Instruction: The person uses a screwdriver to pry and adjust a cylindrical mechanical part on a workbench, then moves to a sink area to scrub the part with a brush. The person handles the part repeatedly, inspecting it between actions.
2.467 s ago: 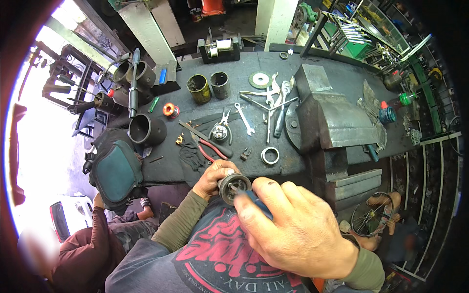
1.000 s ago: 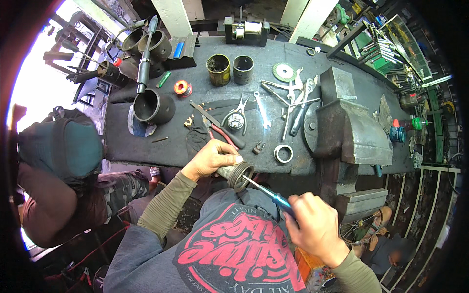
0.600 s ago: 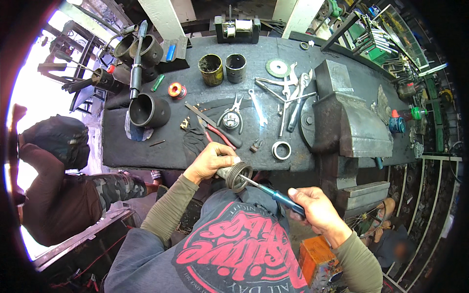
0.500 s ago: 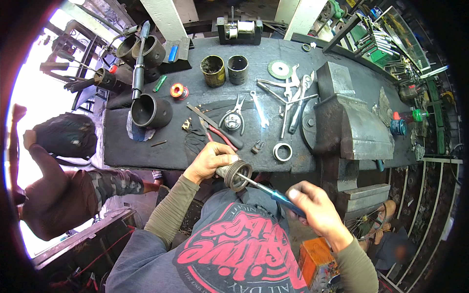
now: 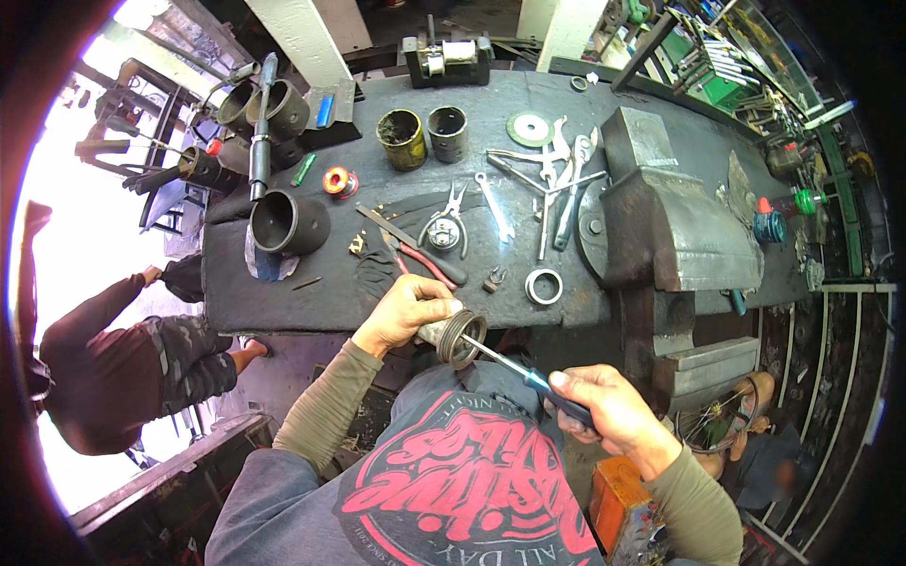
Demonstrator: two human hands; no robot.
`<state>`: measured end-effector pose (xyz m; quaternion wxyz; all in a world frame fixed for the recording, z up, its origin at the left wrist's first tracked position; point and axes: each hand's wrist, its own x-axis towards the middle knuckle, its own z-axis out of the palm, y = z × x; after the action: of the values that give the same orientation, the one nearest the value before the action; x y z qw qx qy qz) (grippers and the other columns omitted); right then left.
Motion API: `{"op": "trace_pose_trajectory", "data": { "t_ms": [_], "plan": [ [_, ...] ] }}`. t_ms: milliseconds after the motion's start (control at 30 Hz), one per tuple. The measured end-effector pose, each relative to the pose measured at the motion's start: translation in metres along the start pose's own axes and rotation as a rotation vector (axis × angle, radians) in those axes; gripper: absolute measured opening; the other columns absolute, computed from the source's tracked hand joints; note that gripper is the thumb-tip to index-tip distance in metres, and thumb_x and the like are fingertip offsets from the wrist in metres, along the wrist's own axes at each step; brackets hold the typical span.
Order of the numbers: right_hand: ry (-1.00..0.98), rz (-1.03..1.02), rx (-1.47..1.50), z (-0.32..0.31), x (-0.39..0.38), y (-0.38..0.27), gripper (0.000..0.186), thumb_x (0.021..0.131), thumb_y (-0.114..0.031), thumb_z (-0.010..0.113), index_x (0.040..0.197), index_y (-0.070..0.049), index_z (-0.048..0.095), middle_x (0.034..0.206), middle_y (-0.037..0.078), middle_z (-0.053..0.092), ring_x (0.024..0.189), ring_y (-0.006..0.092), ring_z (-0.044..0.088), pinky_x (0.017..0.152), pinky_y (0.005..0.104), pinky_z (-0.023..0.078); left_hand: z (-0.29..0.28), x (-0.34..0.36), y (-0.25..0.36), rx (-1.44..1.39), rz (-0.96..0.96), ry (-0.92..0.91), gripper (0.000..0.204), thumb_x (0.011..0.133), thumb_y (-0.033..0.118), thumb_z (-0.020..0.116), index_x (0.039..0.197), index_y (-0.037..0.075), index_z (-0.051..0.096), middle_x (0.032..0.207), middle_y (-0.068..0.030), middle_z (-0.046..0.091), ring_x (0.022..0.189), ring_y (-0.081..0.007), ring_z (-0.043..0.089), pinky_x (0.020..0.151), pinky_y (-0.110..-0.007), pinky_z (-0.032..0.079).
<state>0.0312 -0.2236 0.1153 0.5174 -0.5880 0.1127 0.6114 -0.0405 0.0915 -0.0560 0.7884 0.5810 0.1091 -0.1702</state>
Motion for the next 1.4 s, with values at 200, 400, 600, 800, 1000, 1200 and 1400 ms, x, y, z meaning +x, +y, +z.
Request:
{"op": "trace_pose_trajectory", "data": {
  "t_ms": [200, 400, 600, 800, 1000, 1200, 1400],
  "plan": [
    [0.299, -0.93, -1.073, 0.039, -0.026, -0.019, 0.036, 0.074, -0.002, 0.078, 0.106, -0.001, 0.062, 0.103, 0.019, 0.063, 0.087, 0.0335, 0.068, 0.078, 0.0381, 0.057, 0.0, -0.005, -0.006, -0.105, -0.036, 0.022, 0.023, 0.095, 0.025, 0.075, 0.089, 0.003, 0.076, 0.07, 0.0026, 0.064, 0.052, -0.0045, 0.051, 0.044, -0.024, 0.036],
    [0.459, -0.974, -1.112, 0.048, -0.03, -0.008, 0.024, 0.091, -0.01, 0.074, 0.113, -0.002, 0.067, 0.093, 0.013, 0.07, 0.069, 0.0204, 0.068, 0.059, 0.0313, 0.056, 0.004, -0.011, -0.008, -0.214, -0.003, 0.029, 0.024, 0.095, 0.024, 0.074, 0.09, 0.001, 0.076, 0.074, 0.0016, 0.067, 0.055, -0.0047, 0.054, 0.047, -0.024, 0.04],
    [0.419, -0.312, -0.277, 0.041, -0.031, -0.009, 0.023, 0.102, -0.023, 0.067, 0.116, -0.005, 0.065, 0.083, 0.007, 0.066, 0.059, 0.0098, 0.056, 0.049, 0.0267, 0.044, 0.001, -0.018, -0.001, -0.113, 0.058, 0.008, 0.021, 0.094, 0.023, 0.076, 0.09, 0.003, 0.077, 0.073, 0.0026, 0.067, 0.058, -0.0034, 0.054, 0.05, -0.023, 0.04],
    [0.428, -1.206, -1.809, 0.05, -0.032, -0.008, 0.042, 0.074, -0.012, 0.083, 0.113, -0.003, 0.072, 0.079, 0.006, 0.052, 0.07, 0.0263, 0.057, 0.059, 0.0409, 0.047, -0.005, -0.021, -0.003, -0.054, -0.004, 0.013, 0.019, 0.094, 0.02, 0.076, 0.091, 0.001, 0.076, 0.077, 0.0008, 0.069, 0.064, -0.0048, 0.058, 0.056, -0.024, 0.044],
    [0.313, -0.433, -0.504, 0.047, -0.017, 0.001, 0.037, 0.091, -0.021, 0.082, 0.118, 0.004, 0.073, 0.089, 0.005, 0.072, 0.079, 0.012, 0.065, 0.071, 0.0293, 0.053, -0.006, -0.029, 0.006, -0.053, 0.151, 0.073, 0.022, 0.093, 0.022, 0.078, 0.092, 0.001, 0.077, 0.08, -0.0011, 0.07, 0.068, -0.0061, 0.06, 0.059, -0.025, 0.047],
    [0.407, -0.825, -0.885, 0.05, -0.029, -0.003, 0.039, 0.085, -0.014, 0.084, 0.121, -0.003, 0.075, 0.088, 0.015, 0.074, 0.073, 0.0195, 0.071, 0.067, 0.0301, 0.055, -0.013, -0.034, 0.003, -0.328, 0.11, 0.047, 0.024, 0.093, 0.024, 0.075, 0.091, 0.0, 0.073, 0.079, -0.0024, 0.07, 0.065, -0.0087, 0.063, 0.058, -0.026, 0.05],
    [0.453, -0.905, -1.062, 0.059, -0.038, -0.013, 0.042, 0.077, -0.009, 0.086, 0.117, -0.006, 0.077, 0.069, 0.01, 0.061, 0.055, 0.0254, 0.058, 0.051, 0.037, 0.046, -0.013, -0.033, -0.002, -0.537, 0.159, 0.025, 0.026, 0.093, 0.024, 0.07, 0.094, -0.002, 0.072, 0.083, -0.0043, 0.072, 0.068, -0.0097, 0.065, 0.064, -0.027, 0.054]
  ]
}}
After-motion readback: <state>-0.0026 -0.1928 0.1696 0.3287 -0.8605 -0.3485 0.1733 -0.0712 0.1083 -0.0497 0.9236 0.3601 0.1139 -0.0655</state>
